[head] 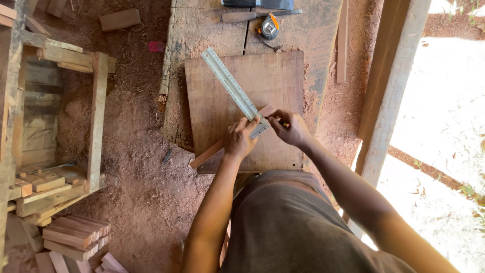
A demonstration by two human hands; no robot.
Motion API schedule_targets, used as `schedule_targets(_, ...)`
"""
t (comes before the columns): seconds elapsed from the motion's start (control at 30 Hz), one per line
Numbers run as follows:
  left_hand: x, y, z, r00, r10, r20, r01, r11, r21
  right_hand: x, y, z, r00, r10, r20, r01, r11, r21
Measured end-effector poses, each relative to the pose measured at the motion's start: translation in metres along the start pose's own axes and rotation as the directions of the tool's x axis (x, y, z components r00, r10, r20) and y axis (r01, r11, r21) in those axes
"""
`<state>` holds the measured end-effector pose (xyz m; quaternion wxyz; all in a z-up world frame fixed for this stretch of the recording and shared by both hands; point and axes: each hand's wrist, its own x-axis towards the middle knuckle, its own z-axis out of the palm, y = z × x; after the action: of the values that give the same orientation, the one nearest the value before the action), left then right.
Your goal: Marking wood planks for layout using a try square and a pencil.
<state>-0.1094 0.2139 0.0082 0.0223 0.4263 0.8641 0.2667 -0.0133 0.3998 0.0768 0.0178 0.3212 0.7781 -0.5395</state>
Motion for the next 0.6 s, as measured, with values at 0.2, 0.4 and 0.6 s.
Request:
schedule_targets(0.2, -0.01, -0.013, 0.018, 1.0, 0.008, -0.031, -0.007, 1.0, 0.029, -0.006, 0.006, -0.023, 0.989, -0.149, -0.002, 0.147, 0.978, -0.145)
schedule_targets(0.4, 0.001, -0.002, 0.002, 1.0, 0.004, -0.021, -0.005, 1.0, -0.001, 0.013, -0.023, -0.008, 0.997, -0.042, 0.06, 0.042, 0.999, -0.012)
schedule_targets(0.6, -0.009, -0.011, 0.018, 1.0, -0.002, -0.024, 0.003, 0.999, 0.05, -0.01, 0.016, -0.023, 0.982, -0.148, 0.117, 0.173, 0.954, -0.247)
